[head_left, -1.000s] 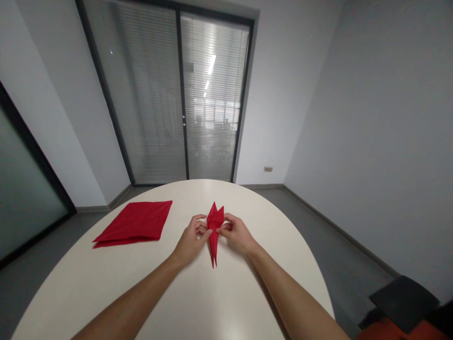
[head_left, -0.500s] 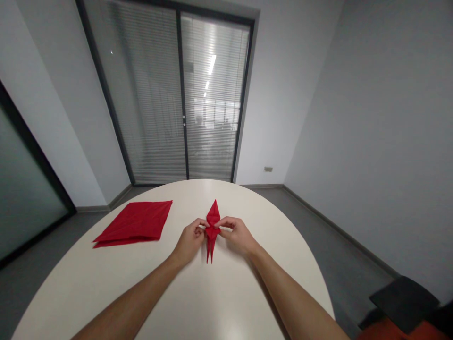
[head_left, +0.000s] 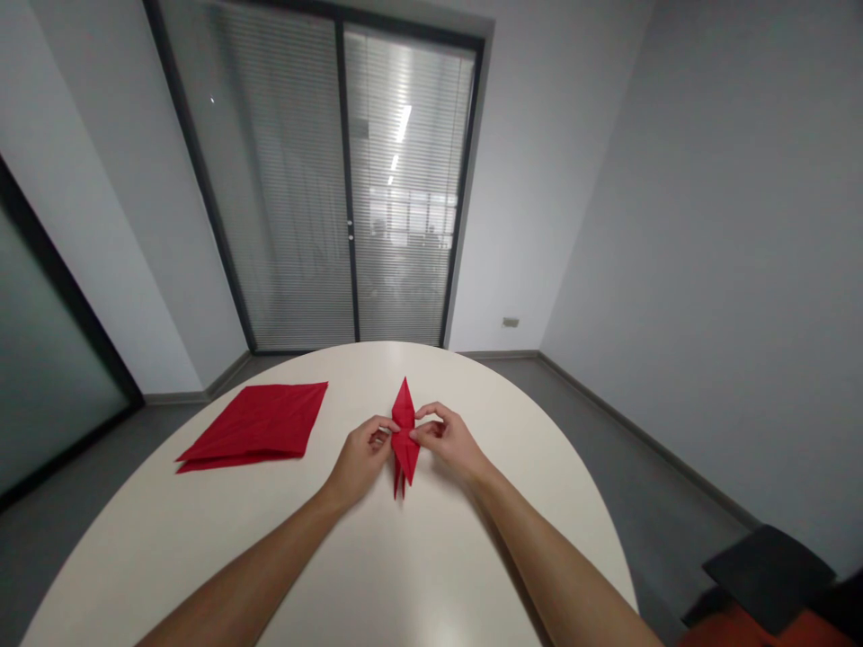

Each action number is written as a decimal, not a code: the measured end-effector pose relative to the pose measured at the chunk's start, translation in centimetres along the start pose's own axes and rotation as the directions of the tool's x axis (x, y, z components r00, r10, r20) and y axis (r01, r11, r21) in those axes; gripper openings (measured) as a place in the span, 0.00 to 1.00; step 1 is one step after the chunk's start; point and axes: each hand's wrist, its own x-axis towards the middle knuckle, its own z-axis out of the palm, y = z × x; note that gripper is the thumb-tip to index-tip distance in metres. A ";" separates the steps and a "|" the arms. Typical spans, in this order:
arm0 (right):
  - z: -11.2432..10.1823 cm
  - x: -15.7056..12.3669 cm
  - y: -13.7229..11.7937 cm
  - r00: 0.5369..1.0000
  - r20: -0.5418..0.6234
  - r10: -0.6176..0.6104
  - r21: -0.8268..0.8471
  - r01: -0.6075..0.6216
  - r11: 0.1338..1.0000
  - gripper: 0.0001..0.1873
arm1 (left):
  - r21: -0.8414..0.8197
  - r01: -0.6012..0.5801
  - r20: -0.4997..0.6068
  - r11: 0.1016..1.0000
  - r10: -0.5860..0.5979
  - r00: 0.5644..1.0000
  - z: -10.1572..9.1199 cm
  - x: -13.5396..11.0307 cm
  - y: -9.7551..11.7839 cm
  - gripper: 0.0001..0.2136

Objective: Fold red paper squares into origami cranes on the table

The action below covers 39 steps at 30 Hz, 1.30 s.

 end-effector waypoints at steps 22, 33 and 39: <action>0.0 0.4 0.9 0.998 0.047 -0.037 0.177 0.028 0.984 0.22 | -0.171 0.157 -0.036 0.973 -0.165 0.986 0.0 0.5 -0.4 0.16; -0.1 0.4 1.0 0.997 0.008 -0.071 -0.008 0.071 0.997 0.22 | -0.092 0.112 -0.069 0.989 -0.119 0.991 -0.3 0.5 -0.4 0.18; 0.3 0.0 -0.7 0.986 -0.027 -0.165 -0.138 0.159 0.977 0.20 | 0.074 0.013 -0.101 0.997 -0.005 0.995 -0.6 0.3 0.0 0.18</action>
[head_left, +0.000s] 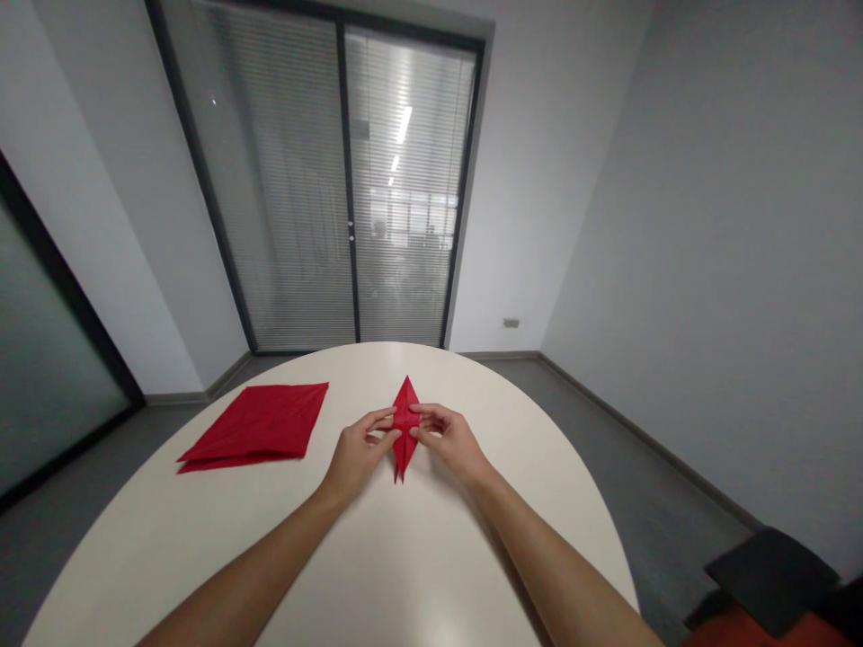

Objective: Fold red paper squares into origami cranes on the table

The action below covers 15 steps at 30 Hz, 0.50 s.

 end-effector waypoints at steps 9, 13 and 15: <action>0.7 -0.2 -1.2 0.992 -0.002 -0.124 -0.092 0.123 0.988 0.17 | 0.301 -0.248 -0.079 0.921 0.283 0.956 -0.3 -0.6 0.9 0.10; 0.6 -0.2 -1.0 0.991 -0.035 -0.128 -0.137 0.122 0.983 0.14 | 0.293 -0.262 -0.060 0.920 0.291 0.955 -0.3 -0.8 1.7 0.08; 0.5 -0.2 -1.0 0.990 -0.037 -0.138 -0.172 0.130 0.977 0.12 | 0.299 -0.257 -0.060 0.919 0.287 0.956 -0.3 -0.8 1.7 0.07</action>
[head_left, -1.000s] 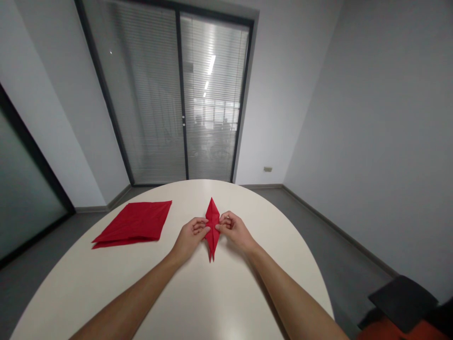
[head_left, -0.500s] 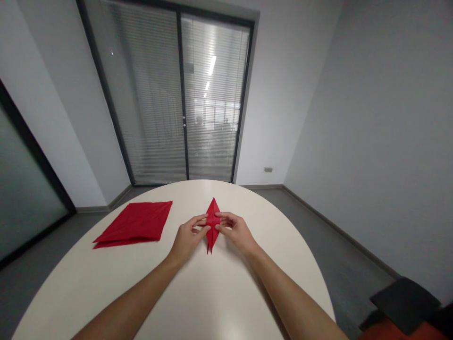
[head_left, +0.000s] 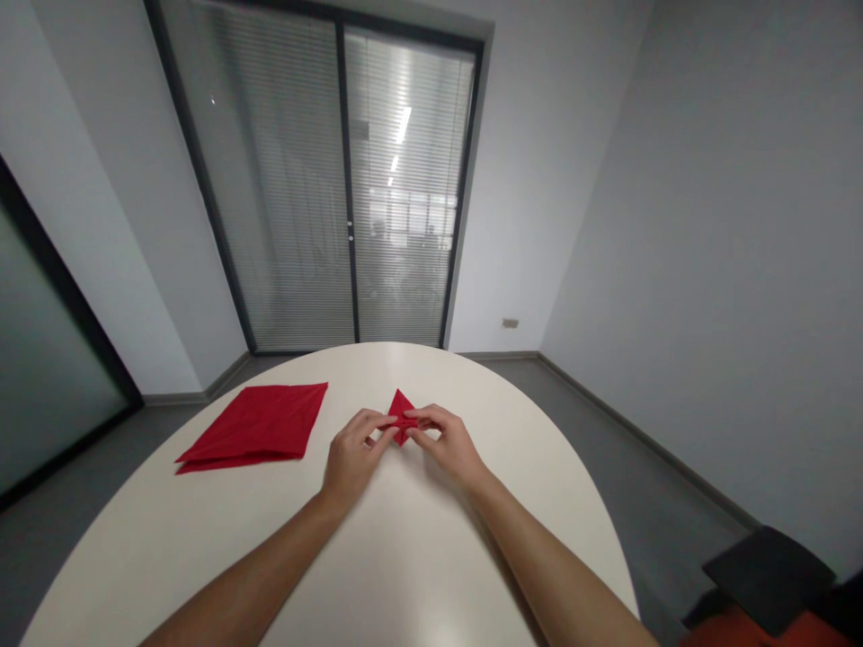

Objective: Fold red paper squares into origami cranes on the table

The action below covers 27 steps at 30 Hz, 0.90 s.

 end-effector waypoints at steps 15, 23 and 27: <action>-0.4 -0.1 0.0 0.996 -0.002 -0.092 -0.170 0.090 0.981 0.06 | -0.196 0.248 0.075 0.949 -0.237 0.969 0.9 -0.4 -0.5 0.11; 0.0 -0.4 0.8 0.995 0.073 -0.065 -0.127 0.074 0.989 0.11 | -0.393 0.419 0.098 0.818 -0.416 0.904 1.3 0.2 -1.7 0.16; 0.5 -0.5 1.3 0.998 0.047 0.043 0.050 -0.046 0.998 0.08 | -0.407 0.407 0.066 0.818 -0.418 0.906 1.3 0.1 -2.1 0.15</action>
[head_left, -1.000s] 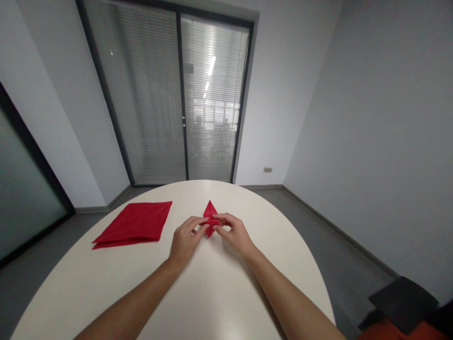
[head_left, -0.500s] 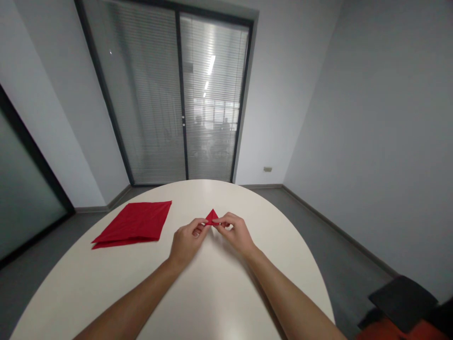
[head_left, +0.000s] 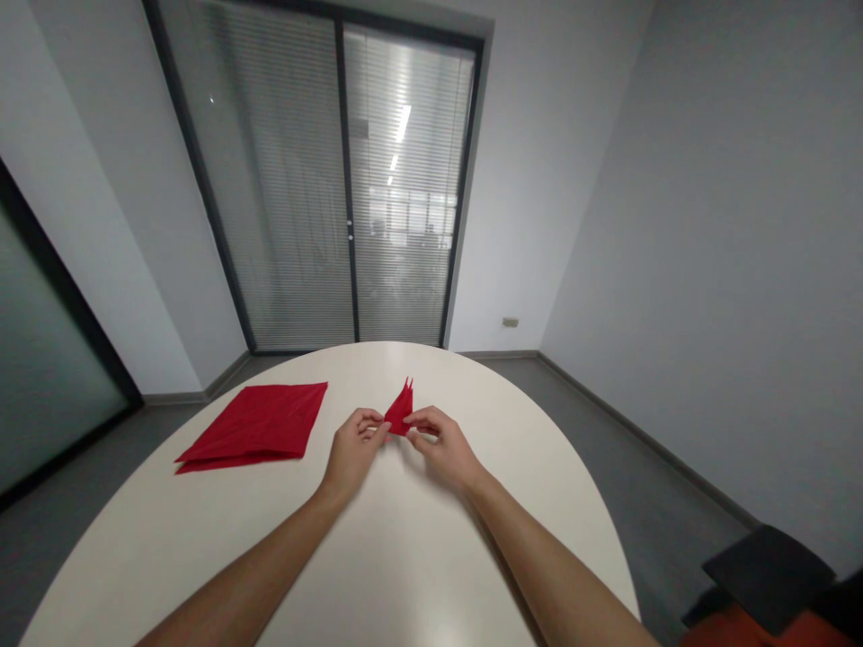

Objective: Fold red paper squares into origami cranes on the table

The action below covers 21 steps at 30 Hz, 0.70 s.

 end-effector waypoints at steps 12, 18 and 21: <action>0.1 0.5 0.6 0.995 -0.077 0.067 0.202 -0.050 0.978 0.16 | 0.095 -0.031 0.139 0.995 0.018 0.990 0.4 -0.4 0.9 0.11; -0.3 0.4 0.0 0.999 -0.030 0.032 -0.002 -0.032 0.999 0.11 | 0.119 -0.053 0.156 0.991 0.034 0.987 0.2 -0.4 0.8 0.09; -0.7 0.4 -0.5 0.998 -0.034 0.046 -0.061 -0.048 0.997 0.08 | 0.159 -0.068 0.157 0.985 0.043 0.987 0.0 -0.3 0.7 0.08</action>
